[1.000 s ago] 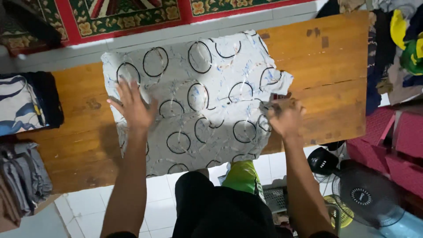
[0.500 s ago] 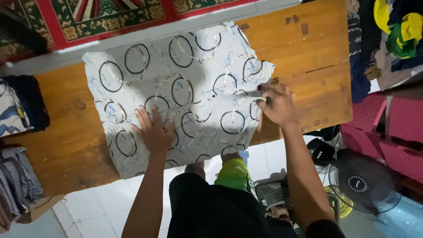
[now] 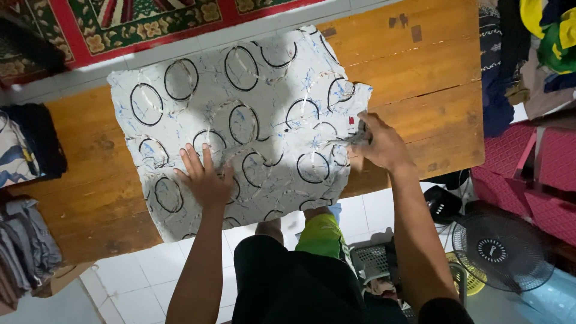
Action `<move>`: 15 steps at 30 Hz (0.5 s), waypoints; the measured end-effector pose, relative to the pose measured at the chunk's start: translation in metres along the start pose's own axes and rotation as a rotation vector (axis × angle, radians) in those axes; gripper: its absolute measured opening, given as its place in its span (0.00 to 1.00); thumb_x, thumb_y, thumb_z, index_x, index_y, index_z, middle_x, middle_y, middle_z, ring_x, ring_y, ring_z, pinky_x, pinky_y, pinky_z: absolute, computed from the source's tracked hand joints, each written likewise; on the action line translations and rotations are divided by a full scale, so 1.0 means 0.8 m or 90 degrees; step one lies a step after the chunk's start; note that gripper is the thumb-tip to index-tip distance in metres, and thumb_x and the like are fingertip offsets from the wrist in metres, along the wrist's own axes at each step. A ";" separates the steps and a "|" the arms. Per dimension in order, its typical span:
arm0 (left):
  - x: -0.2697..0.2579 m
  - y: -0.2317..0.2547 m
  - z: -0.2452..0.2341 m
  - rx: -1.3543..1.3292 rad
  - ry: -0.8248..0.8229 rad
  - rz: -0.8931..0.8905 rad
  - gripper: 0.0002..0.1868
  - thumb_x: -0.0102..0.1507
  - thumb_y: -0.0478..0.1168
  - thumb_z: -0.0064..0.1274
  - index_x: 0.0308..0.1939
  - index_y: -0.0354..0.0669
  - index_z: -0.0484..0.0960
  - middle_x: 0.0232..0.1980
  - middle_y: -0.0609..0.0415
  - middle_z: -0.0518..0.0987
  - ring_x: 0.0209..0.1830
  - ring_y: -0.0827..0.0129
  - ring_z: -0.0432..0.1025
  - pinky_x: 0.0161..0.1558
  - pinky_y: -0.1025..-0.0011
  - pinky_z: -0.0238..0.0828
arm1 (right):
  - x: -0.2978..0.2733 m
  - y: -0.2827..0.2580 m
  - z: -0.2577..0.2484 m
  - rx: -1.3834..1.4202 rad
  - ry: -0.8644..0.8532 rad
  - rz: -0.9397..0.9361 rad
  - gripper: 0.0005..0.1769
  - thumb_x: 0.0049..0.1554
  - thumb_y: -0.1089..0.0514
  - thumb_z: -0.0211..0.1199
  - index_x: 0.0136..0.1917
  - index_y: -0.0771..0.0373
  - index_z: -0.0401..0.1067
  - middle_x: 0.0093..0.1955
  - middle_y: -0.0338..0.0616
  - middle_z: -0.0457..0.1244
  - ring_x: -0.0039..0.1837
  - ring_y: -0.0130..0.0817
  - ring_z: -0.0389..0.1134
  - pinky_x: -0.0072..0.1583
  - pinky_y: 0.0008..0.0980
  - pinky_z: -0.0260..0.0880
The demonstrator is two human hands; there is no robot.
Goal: Folding a patterned shirt and a pair of grey pants on a wooden table and placing them on a stack.
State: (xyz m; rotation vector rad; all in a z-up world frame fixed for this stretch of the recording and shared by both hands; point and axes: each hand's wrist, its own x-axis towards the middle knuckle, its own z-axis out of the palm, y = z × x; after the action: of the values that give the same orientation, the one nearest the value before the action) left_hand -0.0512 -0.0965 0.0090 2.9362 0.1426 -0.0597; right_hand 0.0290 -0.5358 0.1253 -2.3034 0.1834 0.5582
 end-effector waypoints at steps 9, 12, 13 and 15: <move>-0.001 0.000 0.000 -0.003 0.011 0.018 0.40 0.67 0.57 0.50 0.78 0.42 0.64 0.84 0.35 0.52 0.85 0.41 0.42 0.75 0.29 0.28 | -0.008 0.054 0.010 -0.002 0.108 -0.149 0.10 0.50 0.72 0.63 0.46 0.63 0.74 0.46 0.50 0.64 0.47 0.49 0.68 0.49 0.41 0.69; 0.002 -0.001 -0.001 -0.002 -0.016 0.009 0.41 0.65 0.59 0.50 0.76 0.41 0.64 0.82 0.32 0.52 0.83 0.38 0.41 0.73 0.29 0.27 | -0.006 0.050 0.016 -0.027 0.191 -0.145 0.08 0.55 0.70 0.63 0.47 0.62 0.72 0.48 0.53 0.63 0.47 0.52 0.68 0.49 0.45 0.69; 0.000 0.001 -0.003 -0.002 -0.017 0.010 0.41 0.65 0.59 0.50 0.76 0.41 0.64 0.82 0.32 0.52 0.83 0.38 0.41 0.73 0.29 0.27 | -0.001 0.061 0.026 -0.026 0.190 -0.144 0.08 0.55 0.70 0.63 0.47 0.62 0.72 0.48 0.53 0.63 0.47 0.52 0.68 0.49 0.45 0.69; -0.002 0.005 -0.007 -0.009 0.013 0.019 0.39 0.69 0.58 0.49 0.79 0.42 0.63 0.84 0.34 0.52 0.86 0.41 0.42 0.76 0.29 0.28 | 0.011 0.084 0.046 -0.149 0.235 -0.159 0.12 0.56 0.67 0.66 0.54 0.63 0.69 0.52 0.54 0.65 0.46 0.57 0.67 0.49 0.51 0.67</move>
State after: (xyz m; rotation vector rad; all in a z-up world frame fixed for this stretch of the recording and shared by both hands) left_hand -0.0523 -0.0991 0.0150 2.9240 0.1011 -0.0232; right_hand 0.0048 -0.5575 0.0549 -2.5928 0.0018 0.0243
